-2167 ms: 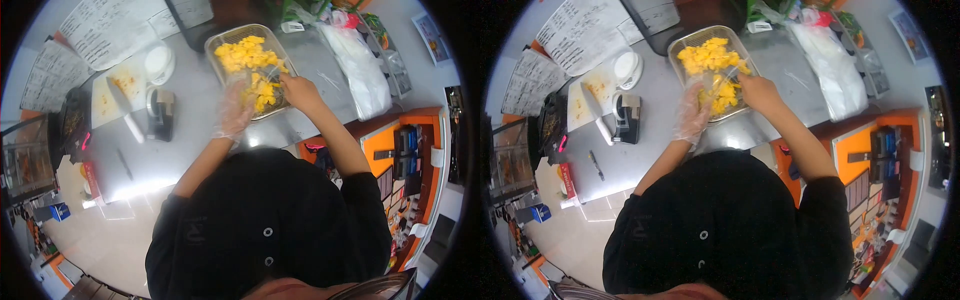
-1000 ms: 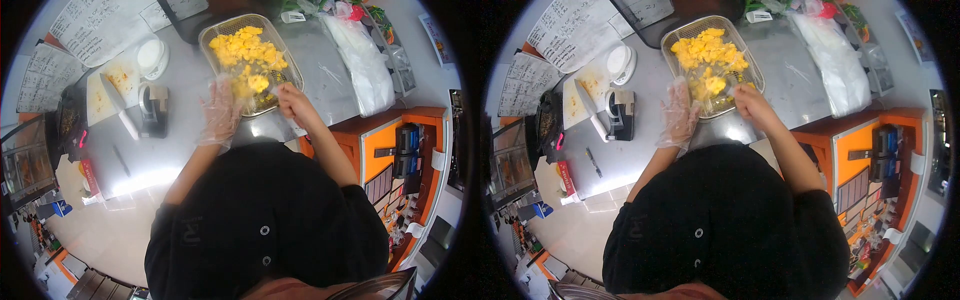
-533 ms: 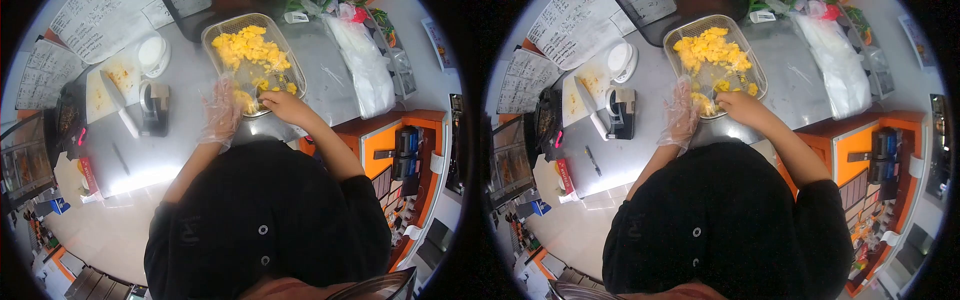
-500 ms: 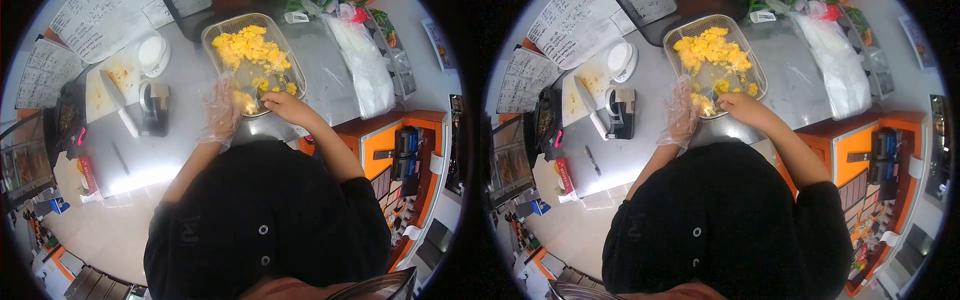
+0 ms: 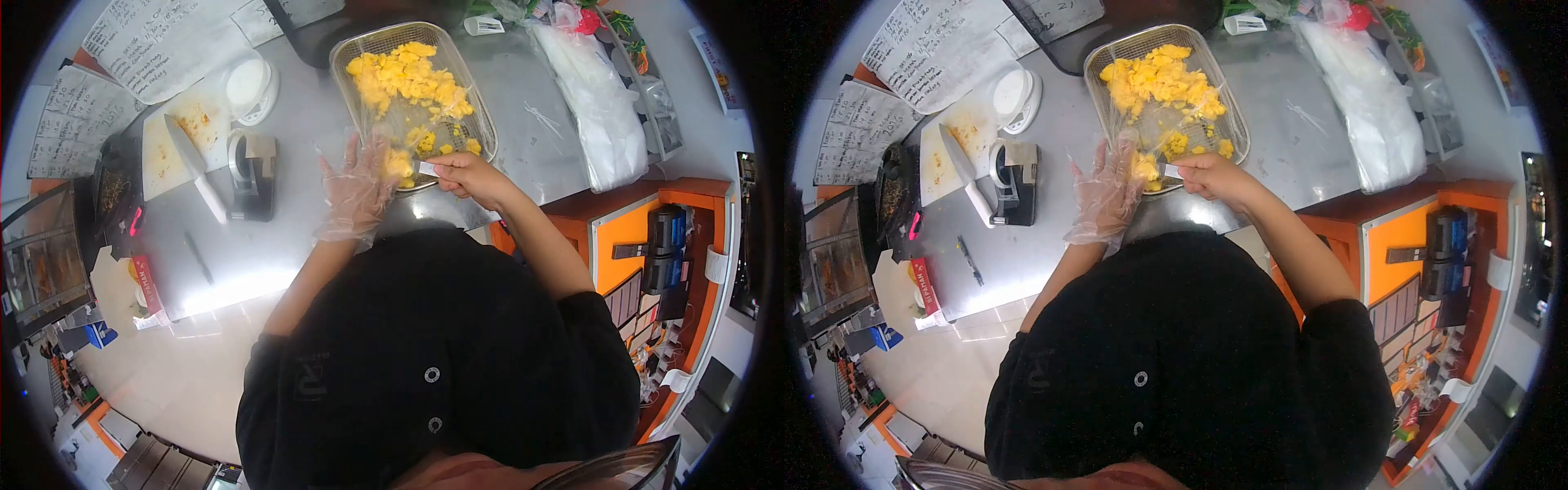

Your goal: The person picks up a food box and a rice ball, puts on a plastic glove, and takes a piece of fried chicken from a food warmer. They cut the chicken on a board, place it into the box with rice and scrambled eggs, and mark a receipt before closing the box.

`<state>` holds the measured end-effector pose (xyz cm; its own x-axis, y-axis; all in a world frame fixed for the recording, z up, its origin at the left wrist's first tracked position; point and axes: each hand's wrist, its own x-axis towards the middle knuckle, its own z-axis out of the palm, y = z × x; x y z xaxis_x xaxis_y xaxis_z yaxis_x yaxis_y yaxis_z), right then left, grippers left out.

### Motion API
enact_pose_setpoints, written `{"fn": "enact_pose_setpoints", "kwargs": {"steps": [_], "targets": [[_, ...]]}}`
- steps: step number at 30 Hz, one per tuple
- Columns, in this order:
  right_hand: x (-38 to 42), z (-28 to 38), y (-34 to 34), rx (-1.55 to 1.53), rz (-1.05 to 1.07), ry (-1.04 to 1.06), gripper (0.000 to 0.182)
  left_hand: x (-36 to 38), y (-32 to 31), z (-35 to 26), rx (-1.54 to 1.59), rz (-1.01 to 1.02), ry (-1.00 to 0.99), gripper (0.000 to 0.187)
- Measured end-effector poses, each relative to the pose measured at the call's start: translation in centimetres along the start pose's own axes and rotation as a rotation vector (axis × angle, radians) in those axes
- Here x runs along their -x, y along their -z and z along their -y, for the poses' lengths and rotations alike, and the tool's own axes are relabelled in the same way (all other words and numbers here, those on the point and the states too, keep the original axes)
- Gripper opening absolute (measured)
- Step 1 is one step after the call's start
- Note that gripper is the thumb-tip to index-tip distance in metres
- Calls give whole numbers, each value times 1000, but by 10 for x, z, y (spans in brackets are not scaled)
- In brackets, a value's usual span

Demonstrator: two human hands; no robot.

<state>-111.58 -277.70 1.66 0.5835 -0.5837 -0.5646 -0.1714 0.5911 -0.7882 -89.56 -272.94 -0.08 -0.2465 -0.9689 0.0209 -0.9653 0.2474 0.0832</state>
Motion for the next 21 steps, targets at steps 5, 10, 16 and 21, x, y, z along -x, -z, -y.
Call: {"fn": "enact_pose_setpoints", "kwargs": {"steps": [5,10,16,21], "targets": [[2,-7,0,-159,90,10,38,-8,11,0,-42,74,-13,59],[0,-12,0,-144,91,56,37,-14,20,0,-145,89,-92,69],[12,-11,5,-310,-12,36,37,-15,17,2,20,-6,-56,81],[26,-16,11,-194,-160,73,35,-14,14,-1,-5,-13,-35,75]]}}
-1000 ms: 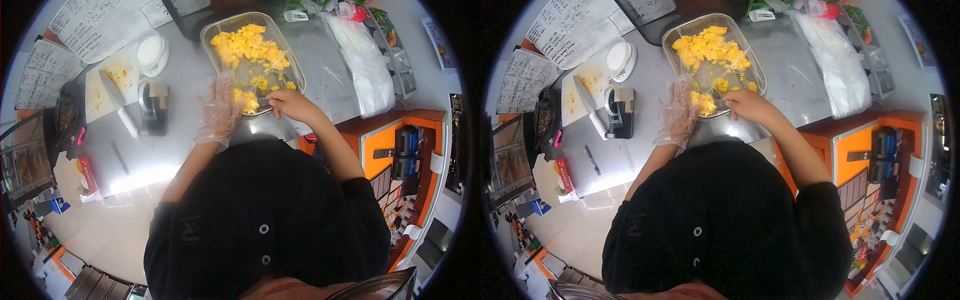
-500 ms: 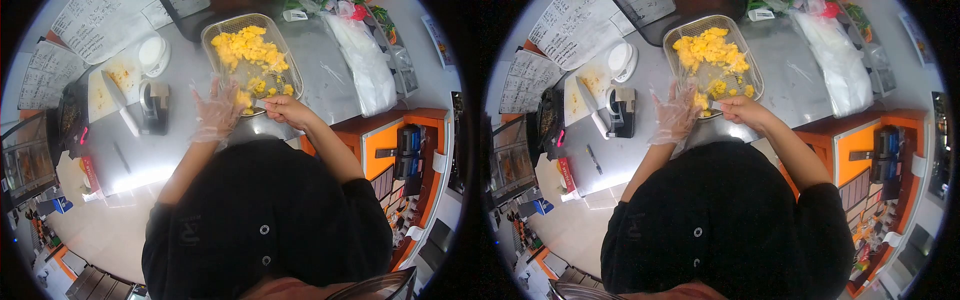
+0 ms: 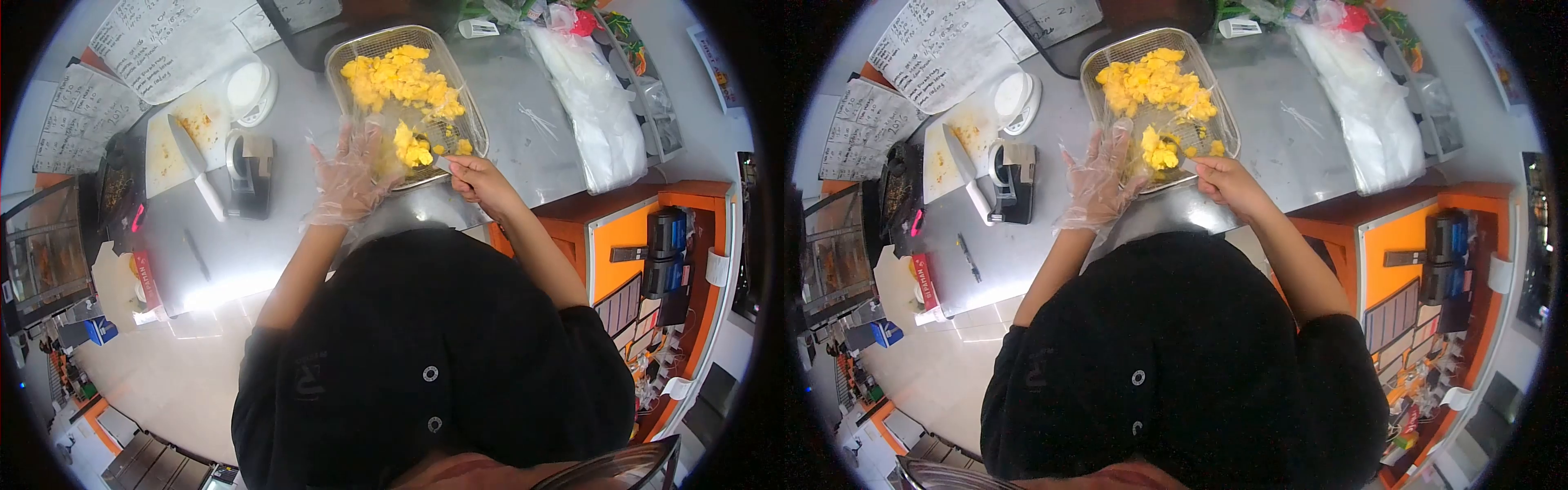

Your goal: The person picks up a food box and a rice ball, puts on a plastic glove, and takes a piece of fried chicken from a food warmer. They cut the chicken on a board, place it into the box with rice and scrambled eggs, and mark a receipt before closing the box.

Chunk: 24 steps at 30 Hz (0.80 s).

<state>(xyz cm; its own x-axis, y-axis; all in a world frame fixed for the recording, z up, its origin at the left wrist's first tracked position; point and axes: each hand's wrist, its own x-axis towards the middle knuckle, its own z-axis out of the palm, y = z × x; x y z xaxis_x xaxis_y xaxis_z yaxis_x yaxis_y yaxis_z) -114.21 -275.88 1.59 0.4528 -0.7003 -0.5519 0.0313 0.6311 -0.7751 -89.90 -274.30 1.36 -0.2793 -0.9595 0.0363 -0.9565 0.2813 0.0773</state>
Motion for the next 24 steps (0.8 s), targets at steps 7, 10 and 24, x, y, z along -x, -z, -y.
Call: {"fn": "enact_pose_setpoints", "kwargs": {"steps": [7,10,24], "targets": [[3,1,0,105,-59,37,34,-12,7,-4,15,66,-183,60],[-1,1,-3,207,-80,76,32,-16,-3,-9,13,124,-129,57],[0,-4,8,262,-49,162,30,-26,45,-43,-41,209,37,61]]}}
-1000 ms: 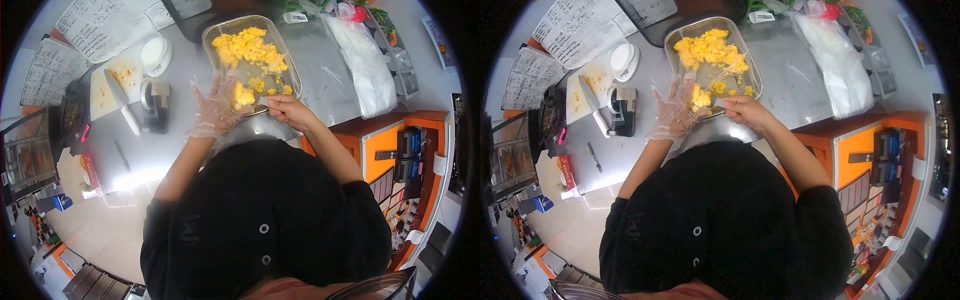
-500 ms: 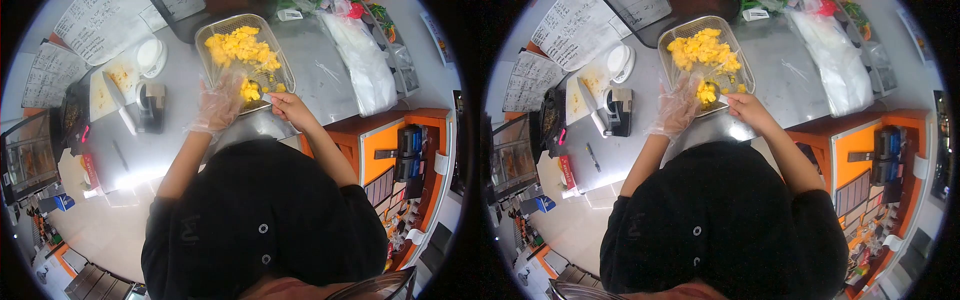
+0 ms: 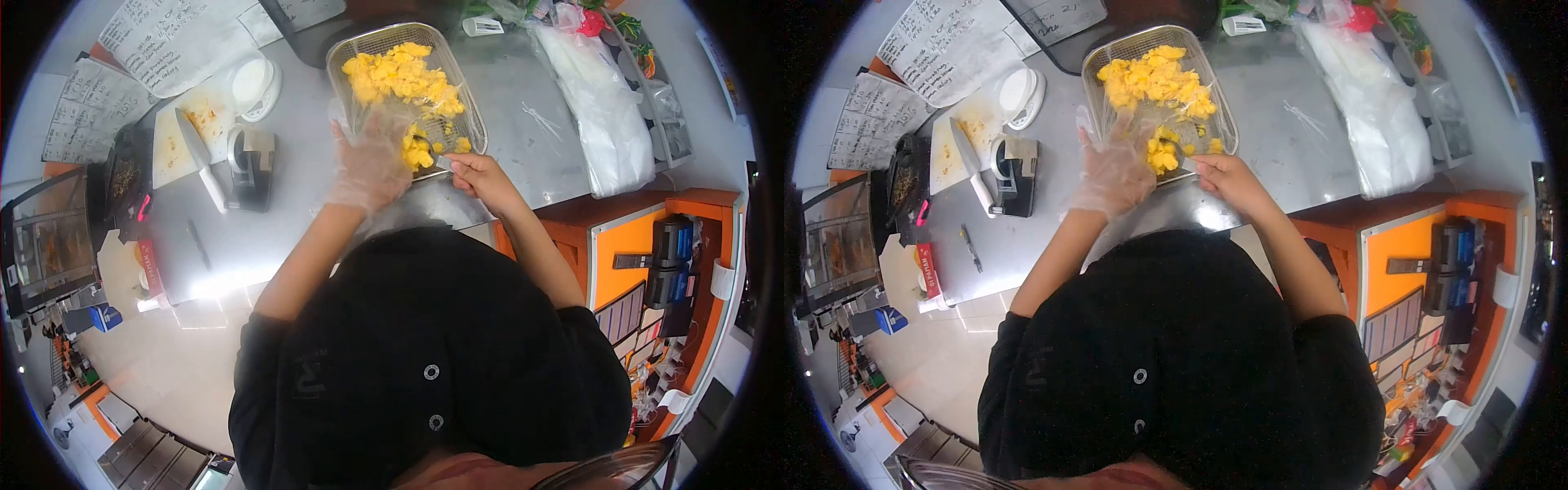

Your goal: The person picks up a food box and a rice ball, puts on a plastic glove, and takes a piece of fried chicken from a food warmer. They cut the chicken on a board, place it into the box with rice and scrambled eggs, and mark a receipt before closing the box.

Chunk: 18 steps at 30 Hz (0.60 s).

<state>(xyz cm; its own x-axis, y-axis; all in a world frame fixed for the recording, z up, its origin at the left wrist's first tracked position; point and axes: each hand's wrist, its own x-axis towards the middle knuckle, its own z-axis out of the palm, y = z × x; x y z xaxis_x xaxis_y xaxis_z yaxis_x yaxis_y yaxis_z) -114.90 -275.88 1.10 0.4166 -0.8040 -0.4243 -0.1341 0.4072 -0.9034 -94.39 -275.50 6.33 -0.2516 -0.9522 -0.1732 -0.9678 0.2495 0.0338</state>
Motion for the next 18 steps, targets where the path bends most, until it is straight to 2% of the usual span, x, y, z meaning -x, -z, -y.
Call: {"fn": "enact_pose_setpoints", "kwargs": {"steps": [1,4,8,11,13,18], "targets": [[2,1,2,-201,-21,-91,30,-2,2,5,73,33,5,62],[4,0,13,-356,39,-91,30,-1,-2,22,216,-30,-85,60],[5,0,23,-334,-50,-35,29,4,-21,30,218,-141,-150,58],[4,-2,27,-206,-81,-32,29,1,-18,21,354,-248,-155,61],[3,-5,27,-121,-42,-4,31,-11,-5,16,265,-249,-355,62],[2,-12,24,-62,-40,41,35,-18,-20,6,121,-300,-363,58]]}}
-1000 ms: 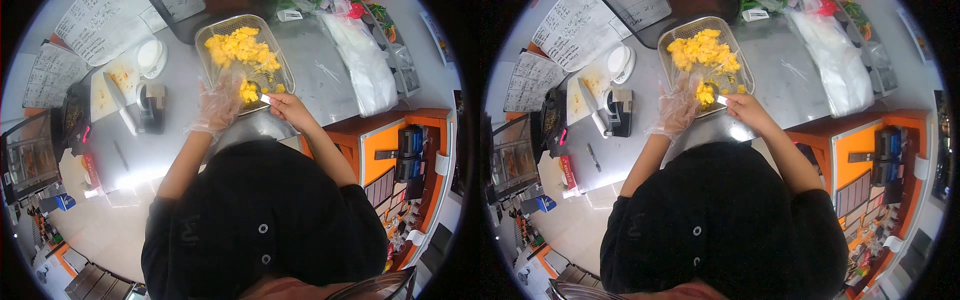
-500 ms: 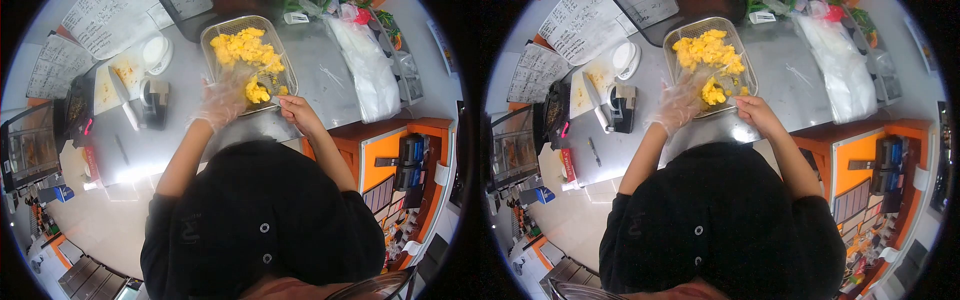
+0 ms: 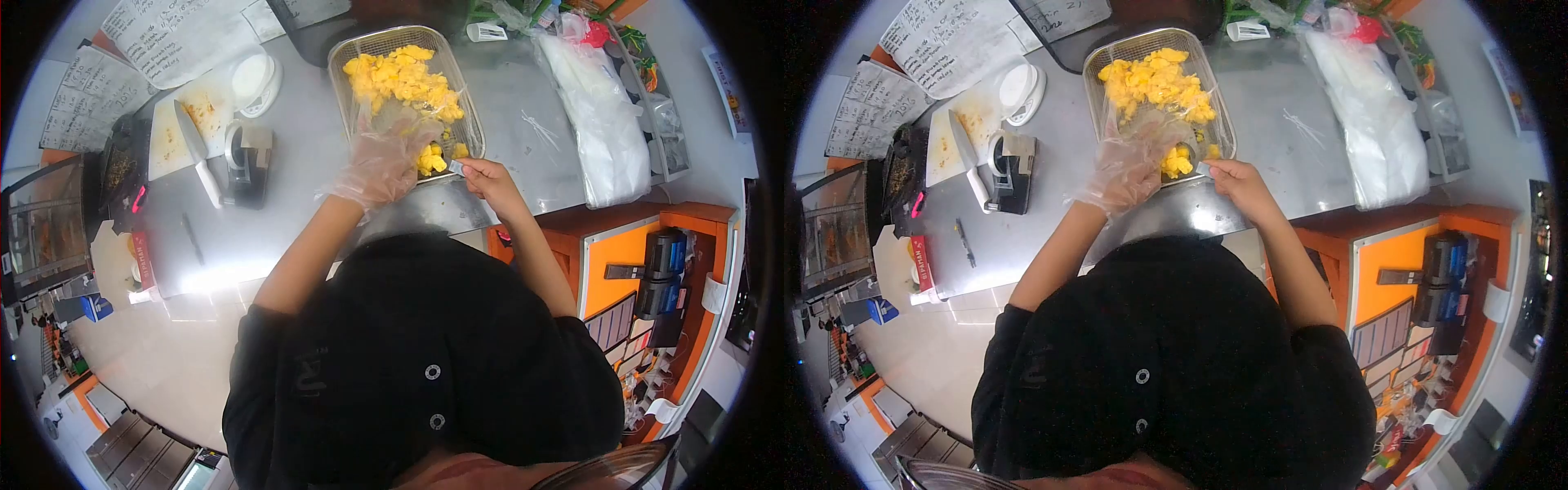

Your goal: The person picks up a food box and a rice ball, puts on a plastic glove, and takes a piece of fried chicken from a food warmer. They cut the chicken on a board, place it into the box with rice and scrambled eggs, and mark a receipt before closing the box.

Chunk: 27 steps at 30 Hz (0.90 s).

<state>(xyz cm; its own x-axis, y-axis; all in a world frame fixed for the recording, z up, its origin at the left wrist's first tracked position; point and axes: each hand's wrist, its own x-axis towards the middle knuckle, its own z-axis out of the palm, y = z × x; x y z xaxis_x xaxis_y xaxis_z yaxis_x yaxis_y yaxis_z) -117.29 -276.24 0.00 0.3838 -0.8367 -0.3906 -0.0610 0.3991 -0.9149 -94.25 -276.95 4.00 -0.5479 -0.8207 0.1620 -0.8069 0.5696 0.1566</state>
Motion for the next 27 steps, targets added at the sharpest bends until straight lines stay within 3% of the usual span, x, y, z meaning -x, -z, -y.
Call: {"fn": "enact_pose_setpoints", "kwargs": {"steps": [2,5,7,10,14,17,18,20,22,24,25,27], "targets": [[1,-2,1,53,6,27,36,-2,1,-3,-13,1,-18,57],[1,-4,2,12,1,-12,35,-2,-5,-4,73,128,132,54],[2,0,0,-148,4,-89,34,4,-22,3,187,-79,122,51],[4,3,-5,-234,5,-116,32,-7,11,-8,100,-91,7,46],[7,-5,-10,-258,39,-106,31,-13,-18,-4,210,-107,-67,39],[9,-12,-14,-249,27,-45,33,-11,-48,-6,322,-83,0,35],[8,-17,-14,-232,11,-34,34,-14,-56,-6,721,-85,85,35],[6,-23,-13,-218,-8,-22,35,-13,-58,-5,1118,-82,171,35],[5,-28,-12,-224,5,12,34,-16,-4,-14,579,-49,26,36],[3,-24,-23,-162,-100,-38,24,-3,-35,-7,543,-65,93,37],[-5,-34,-23,12,-139,-16,22,-5,-34,-5,571,-51,103,37],[-18,-56,-22,62,-95,189,29,-3,-52,8,278,-110,-193,29]]}}
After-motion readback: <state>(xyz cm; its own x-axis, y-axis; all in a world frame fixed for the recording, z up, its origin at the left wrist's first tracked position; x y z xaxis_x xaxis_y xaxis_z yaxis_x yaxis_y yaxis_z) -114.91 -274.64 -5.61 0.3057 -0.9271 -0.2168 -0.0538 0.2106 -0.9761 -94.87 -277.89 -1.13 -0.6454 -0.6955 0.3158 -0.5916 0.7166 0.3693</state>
